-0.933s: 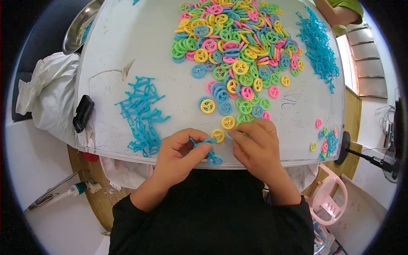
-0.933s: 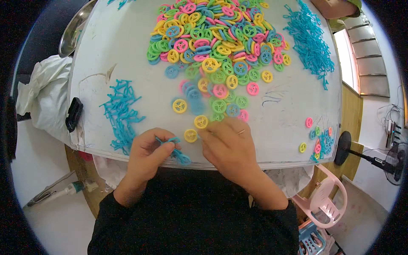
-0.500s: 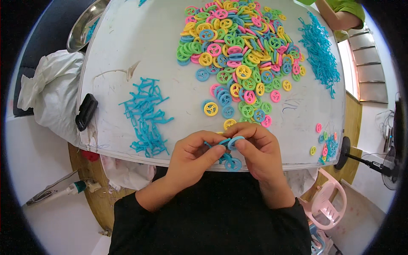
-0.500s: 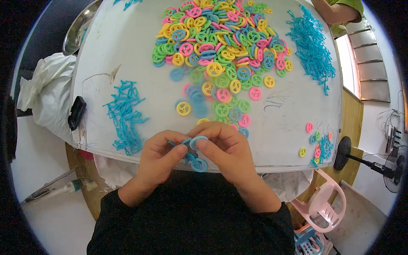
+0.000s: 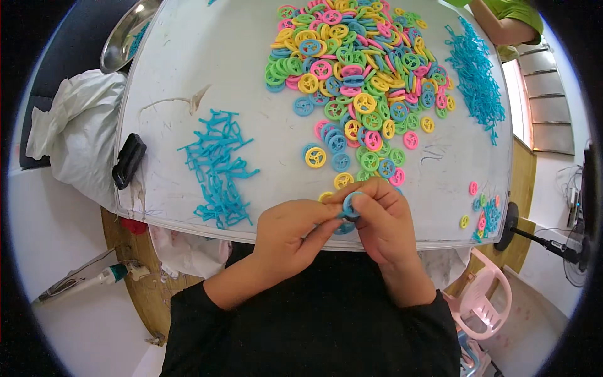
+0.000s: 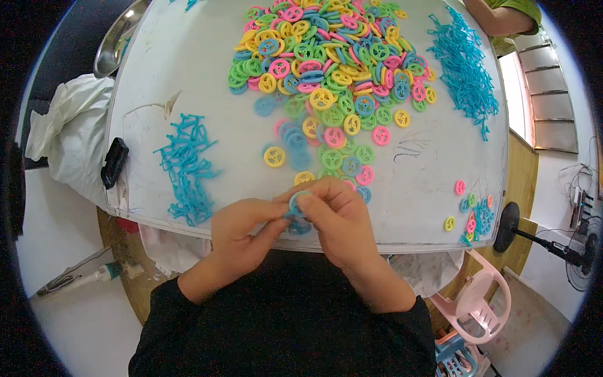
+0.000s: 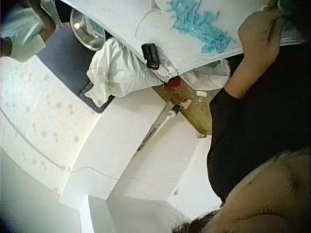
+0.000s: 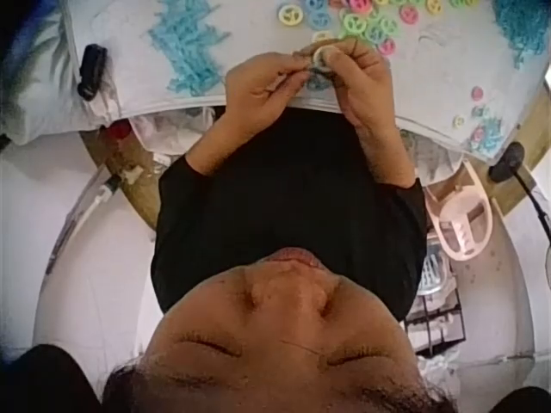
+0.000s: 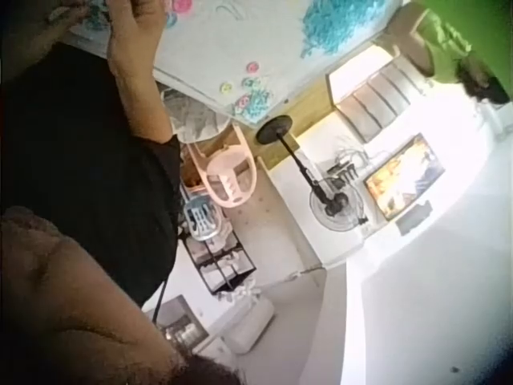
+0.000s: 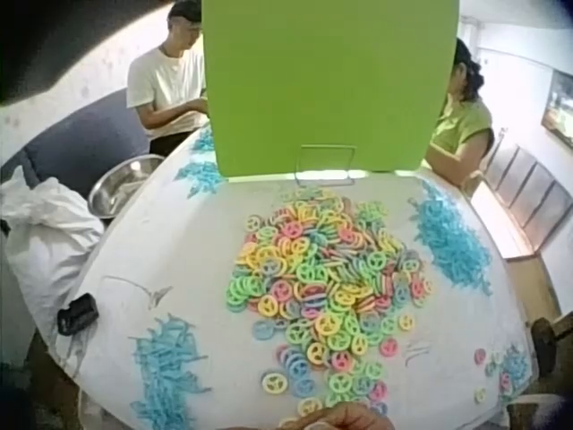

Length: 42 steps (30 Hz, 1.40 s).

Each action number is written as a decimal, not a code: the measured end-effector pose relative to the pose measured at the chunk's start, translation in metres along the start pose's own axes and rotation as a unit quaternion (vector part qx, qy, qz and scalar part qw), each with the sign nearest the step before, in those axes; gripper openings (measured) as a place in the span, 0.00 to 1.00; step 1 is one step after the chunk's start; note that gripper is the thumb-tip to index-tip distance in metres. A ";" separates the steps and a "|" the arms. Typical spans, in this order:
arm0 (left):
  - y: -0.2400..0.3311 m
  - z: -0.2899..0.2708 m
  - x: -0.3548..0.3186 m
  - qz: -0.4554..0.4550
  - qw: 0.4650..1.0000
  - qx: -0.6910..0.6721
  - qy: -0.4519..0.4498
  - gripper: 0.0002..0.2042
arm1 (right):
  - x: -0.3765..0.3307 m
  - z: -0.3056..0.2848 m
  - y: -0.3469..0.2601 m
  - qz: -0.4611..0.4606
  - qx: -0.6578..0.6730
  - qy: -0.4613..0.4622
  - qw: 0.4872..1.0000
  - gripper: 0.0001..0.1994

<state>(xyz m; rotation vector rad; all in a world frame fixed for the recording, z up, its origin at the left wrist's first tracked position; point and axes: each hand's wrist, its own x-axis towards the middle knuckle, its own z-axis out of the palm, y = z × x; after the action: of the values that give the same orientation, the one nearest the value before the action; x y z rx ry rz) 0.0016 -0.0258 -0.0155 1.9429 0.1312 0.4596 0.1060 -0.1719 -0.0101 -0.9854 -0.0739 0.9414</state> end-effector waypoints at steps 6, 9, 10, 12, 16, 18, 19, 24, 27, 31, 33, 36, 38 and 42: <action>0.000 0.001 -0.001 0.012 0.999 0.047 0.001 0.09 | -0.004 0.003 -0.003 -0.046 -0.109 0.030 0.993 0.05; -0.003 -0.009 0.008 0.020 0.999 0.037 -0.010 0.11 | -0.007 0.003 -0.003 -0.072 -0.175 0.055 0.980 0.08; -0.003 -0.009 0.009 0.021 0.999 0.035 -0.011 0.11 | -0.011 0.001 -0.001 -0.078 -0.204 0.062 0.974 0.11; 0.001 -0.012 0.006 -0.074 0.995 -0.041 -0.060 0.10 | -0.012 0.000 0.000 -0.083 -0.231 0.063 0.967 0.13; 0.002 -0.007 -0.003 -0.211 0.957 -0.199 -0.008 0.08 | -0.014 -0.003 -0.006 -0.174 -0.325 -0.023 0.929 0.18; -0.004 -0.007 -0.003 -0.113 0.977 -0.179 0.011 0.06 | -0.016 -0.004 -0.011 -0.198 -0.390 -0.047 0.898 0.19; -0.004 -0.009 -0.003 -0.113 0.977 -0.179 0.011 0.06 | -0.017 -0.006 -0.012 -0.189 -0.389 -0.056 0.900 0.21; -0.005 -0.011 -0.005 -0.119 0.970 -0.204 -0.053 0.08 | -0.017 -0.009 -0.014 -0.154 -0.365 -0.071 0.915 0.23; -0.001 -0.014 -0.002 -0.115 0.977 -0.162 -0.073 0.08 | -0.016 -0.011 -0.020 -0.121 -0.346 -0.077 0.927 0.23; -0.001 -0.010 -0.004 -0.166 0.963 -0.198 -0.074 0.08 | -0.014 -0.005 -0.030 -0.188 -0.506 -0.095 0.836 0.21; 0.000 -0.006 -0.009 -0.275 0.911 -0.304 -0.035 0.07 | -0.012 -0.002 -0.032 -0.238 -0.577 -0.105 0.774 0.20; 0.001 0.000 -0.015 -0.271 0.899 -0.343 0.026 0.07 | -0.014 0.001 -0.031 -0.274 -0.603 -0.108 0.742 0.20; 0.001 0.002 -0.015 -0.230 0.924 -0.304 0.024 0.07 | -0.024 0.003 -0.024 0.005 -0.301 -0.008 0.954 0.20; -0.005 0.003 -0.014 -0.081 0.991 -0.101 0.017 0.08 | -0.021 0.007 -0.016 0.047 -0.128 0.025 0.990 0.18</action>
<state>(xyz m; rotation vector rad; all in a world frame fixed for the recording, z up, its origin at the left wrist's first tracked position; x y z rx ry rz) -0.0094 -0.0306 -0.0242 1.7117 0.2539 0.3825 0.1004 -0.1851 0.0124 -1.2579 -0.1093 1.0094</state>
